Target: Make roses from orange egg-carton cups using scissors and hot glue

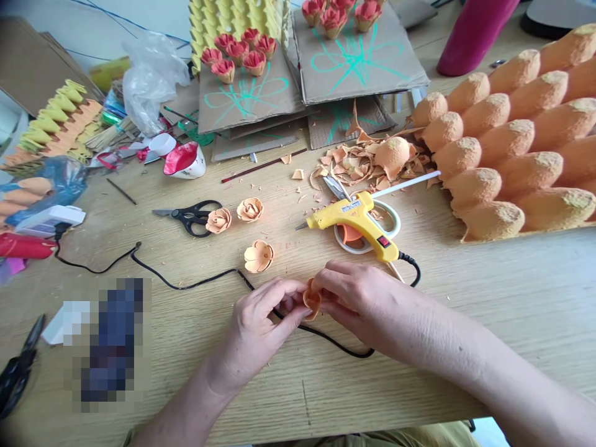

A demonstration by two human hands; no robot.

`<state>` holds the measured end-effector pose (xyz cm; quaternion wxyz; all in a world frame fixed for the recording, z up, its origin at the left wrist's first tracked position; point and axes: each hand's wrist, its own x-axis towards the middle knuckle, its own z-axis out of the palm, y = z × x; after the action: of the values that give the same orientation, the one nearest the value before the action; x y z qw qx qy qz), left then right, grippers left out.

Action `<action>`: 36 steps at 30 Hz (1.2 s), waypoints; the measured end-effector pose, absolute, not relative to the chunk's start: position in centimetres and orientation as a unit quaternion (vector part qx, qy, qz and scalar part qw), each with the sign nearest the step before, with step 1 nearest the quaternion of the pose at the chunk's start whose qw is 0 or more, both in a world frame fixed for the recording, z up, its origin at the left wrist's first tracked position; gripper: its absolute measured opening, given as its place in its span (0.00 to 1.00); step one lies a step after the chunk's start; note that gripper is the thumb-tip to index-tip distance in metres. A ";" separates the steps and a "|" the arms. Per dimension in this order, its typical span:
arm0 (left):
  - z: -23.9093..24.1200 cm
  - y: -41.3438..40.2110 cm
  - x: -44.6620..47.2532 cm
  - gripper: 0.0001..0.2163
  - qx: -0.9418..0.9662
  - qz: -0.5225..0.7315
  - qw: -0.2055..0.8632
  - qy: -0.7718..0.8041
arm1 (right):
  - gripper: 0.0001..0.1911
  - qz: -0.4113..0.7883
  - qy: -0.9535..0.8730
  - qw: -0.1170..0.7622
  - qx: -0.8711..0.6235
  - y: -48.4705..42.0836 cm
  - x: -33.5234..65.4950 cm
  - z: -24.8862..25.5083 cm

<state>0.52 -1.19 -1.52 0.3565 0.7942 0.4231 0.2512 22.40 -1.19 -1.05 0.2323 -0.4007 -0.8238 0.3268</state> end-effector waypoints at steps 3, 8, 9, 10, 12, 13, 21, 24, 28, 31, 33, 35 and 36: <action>-1.4 -1.2 0.5 0.07 0.786 0.250 0.370 0.427 | 0.07 0.320 -0.815 0.241 -0.419 -1.5 22.0 -1.2; -1.5 -1.1 0.2 0.10 0.785 0.238 0.380 0.428 | 0.05 0.319 -0.781 0.265 -0.468 -1.9 21.3 -1.2; -1.6 -1.2 0.2 0.10 0.786 0.237 0.377 0.430 | 0.04 0.324 -0.774 0.266 -0.475 -2.0 21.3 -1.2; -1.6 -1.2 0.2 0.10 0.786 0.237 0.373 0.432 | 0.04 0.332 -0.767 0.264 -0.481 -2.0 21.3 -1.1; -1.6 -1.2 0.3 0.09 0.784 0.242 0.366 0.438 | 0.04 0.354 -0.755 0.261 -0.486 -2.1 21.4 -1.1; -1.6 -1.3 0.4 0.10 0.783 0.245 0.366 0.440 | 0.04 0.365 -0.750 0.263 -0.485 -2.1 21.5 -1.1; -1.8 -1.6 0.8 0.11 0.779 0.258 0.347 0.455 | 0.07 0.353 -0.745 0.271 -0.497 -2.0 21.2 -1.2; -1.8 -1.7 1.0 0.11 0.776 0.261 0.345 0.460 | 0.07 0.348 -0.745 0.276 -0.498 -2.1 21.0 -1.3; -1.8 -1.7 1.1 0.10 0.772 0.267 0.341 0.465 | 0.06 0.334 -0.748 0.284 -0.499 -2.4 20.7 -1.4; -1.8 -1.7 1.2 0.10 0.766 0.274 0.347 0.468 | 0.06 0.324 -0.747 0.295 -0.500 -2.6 20.5 -1.4; -1.8 -1.7 1.2 0.10 0.762 0.278 0.350 0.469 | 0.07 0.323 -0.744 0.304 -0.499 -2.7 20.4 -1.4; -1.8 -1.8 1.3 0.10 0.760 0.278 0.354 0.469 | 0.07 0.324 -0.744 0.309 -0.495 -2.8 20.3 -1.4; -1.9 -1.8 1.3 0.10 0.759 0.278 0.356 0.469 | 0.07 0.325 -0.745 0.310 -0.492 -2.9 20.3 -1.4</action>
<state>1.27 -1.77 -1.89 0.3564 0.7592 0.4687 0.2775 20.26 -2.88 -1.43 0.3099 -0.4922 -0.7455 0.3255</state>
